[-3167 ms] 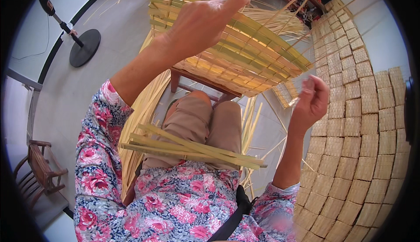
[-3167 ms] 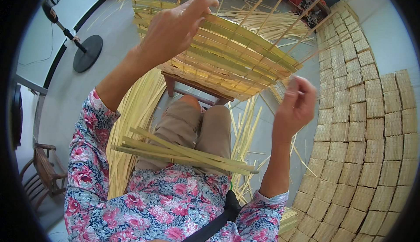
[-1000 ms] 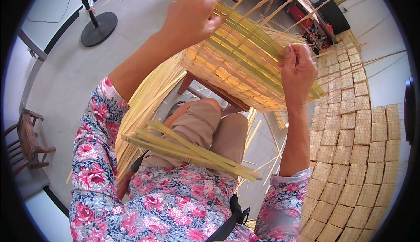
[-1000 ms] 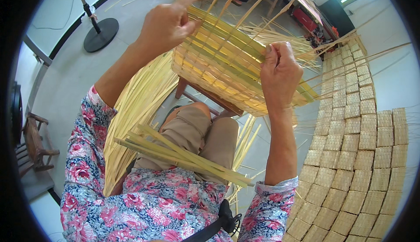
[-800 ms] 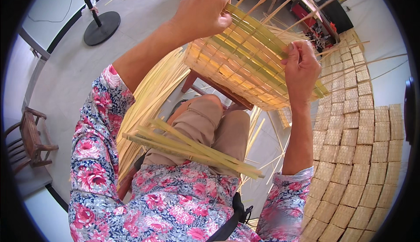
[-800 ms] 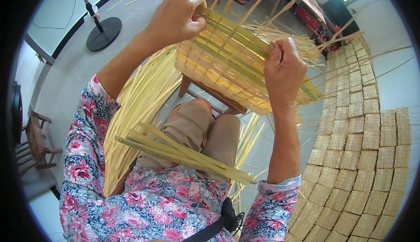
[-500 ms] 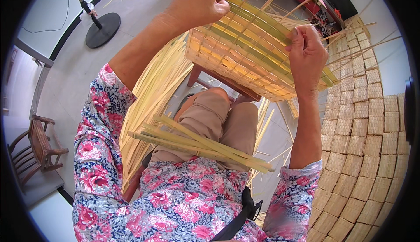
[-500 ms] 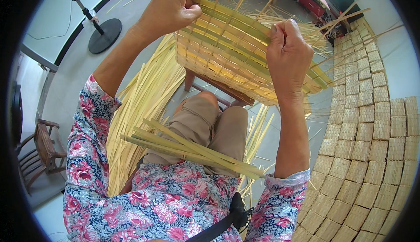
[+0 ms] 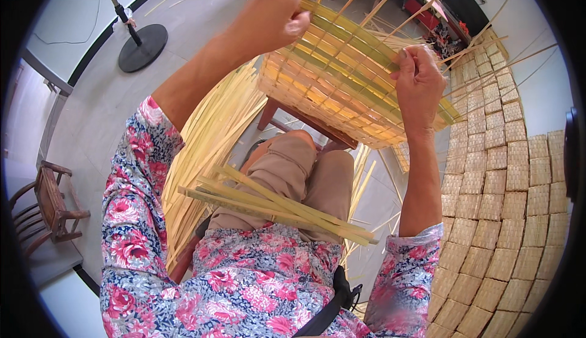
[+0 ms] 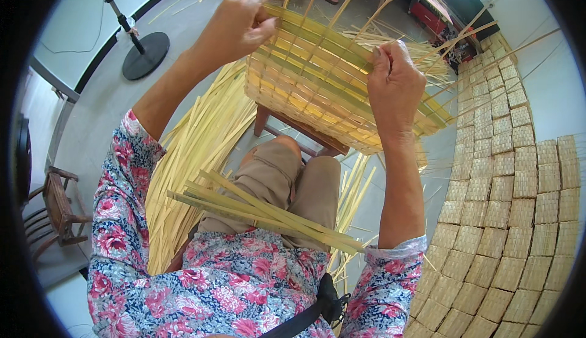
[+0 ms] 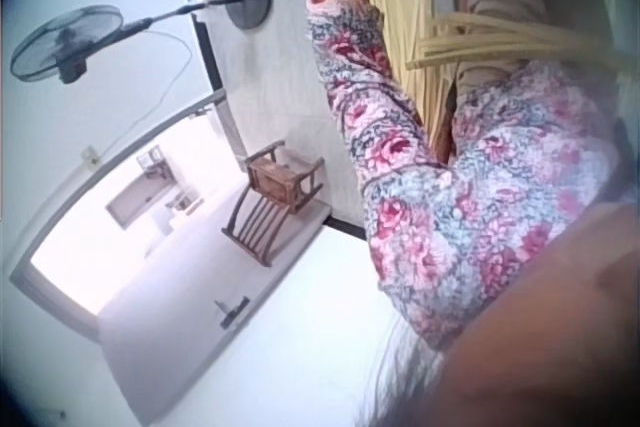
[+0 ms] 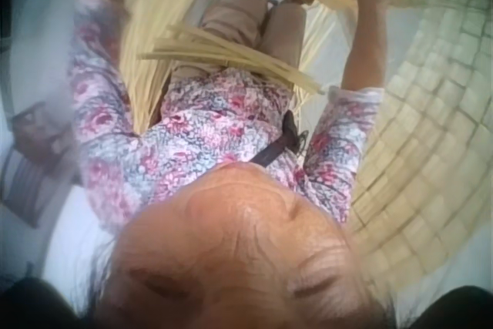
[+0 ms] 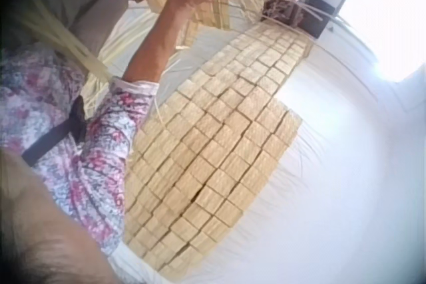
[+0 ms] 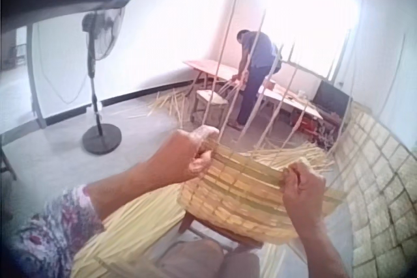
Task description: The person weaves a basket by hand, interlacing long, thin strips of dried plant material through a vertical frame. They repeatedly pull strips through the structure and adjust the weave to maintain tension and alignment.
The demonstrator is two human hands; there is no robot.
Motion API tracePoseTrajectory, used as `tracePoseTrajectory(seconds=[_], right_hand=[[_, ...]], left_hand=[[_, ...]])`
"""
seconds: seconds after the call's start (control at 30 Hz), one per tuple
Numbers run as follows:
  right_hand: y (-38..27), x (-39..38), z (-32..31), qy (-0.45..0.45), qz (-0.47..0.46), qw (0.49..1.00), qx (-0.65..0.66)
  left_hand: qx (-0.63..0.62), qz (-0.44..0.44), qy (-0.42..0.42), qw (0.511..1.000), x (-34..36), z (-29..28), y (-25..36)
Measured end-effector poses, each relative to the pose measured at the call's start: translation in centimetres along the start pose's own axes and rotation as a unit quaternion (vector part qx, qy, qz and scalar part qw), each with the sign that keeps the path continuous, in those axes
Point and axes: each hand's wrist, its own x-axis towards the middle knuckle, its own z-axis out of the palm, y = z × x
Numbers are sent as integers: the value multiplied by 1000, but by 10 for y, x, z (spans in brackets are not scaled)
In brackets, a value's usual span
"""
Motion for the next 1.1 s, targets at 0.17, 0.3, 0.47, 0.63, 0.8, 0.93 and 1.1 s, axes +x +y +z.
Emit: tracePoseTrajectory(seconds=[0.17, 0.3, 0.47, 0.63, 0.8, 0.93, 1.1], right_hand=[[-11, -4, -5, -26, 29, 997, 61], [-10, -2, -5, -22, 16, 998, 57], [-13, 0, -4, 1, 27, 997, 70], [-7, 4, -8, -17, 62, 995, 73], [-3, 15, -4, -50, 106, 984, 132], [-1, 11, -7, -48, 98, 984, 140], [4, 12, -30, -82, 22, 992, 93]], left_hand=[[8, 44, 20, 999, 3, -16, -1], [3, -28, -38, 999, 6, -14, 6], [-16, 9, 25, 1000, 6, -16, 17], [-45, -13, 15, 999, 5, -4, 11], [-103, -80, 91, 987, -9, 3, 39], [-129, -72, 17, 989, -31, 2, 22], [-175, -161, -7, 971, -60, -10, 18]])
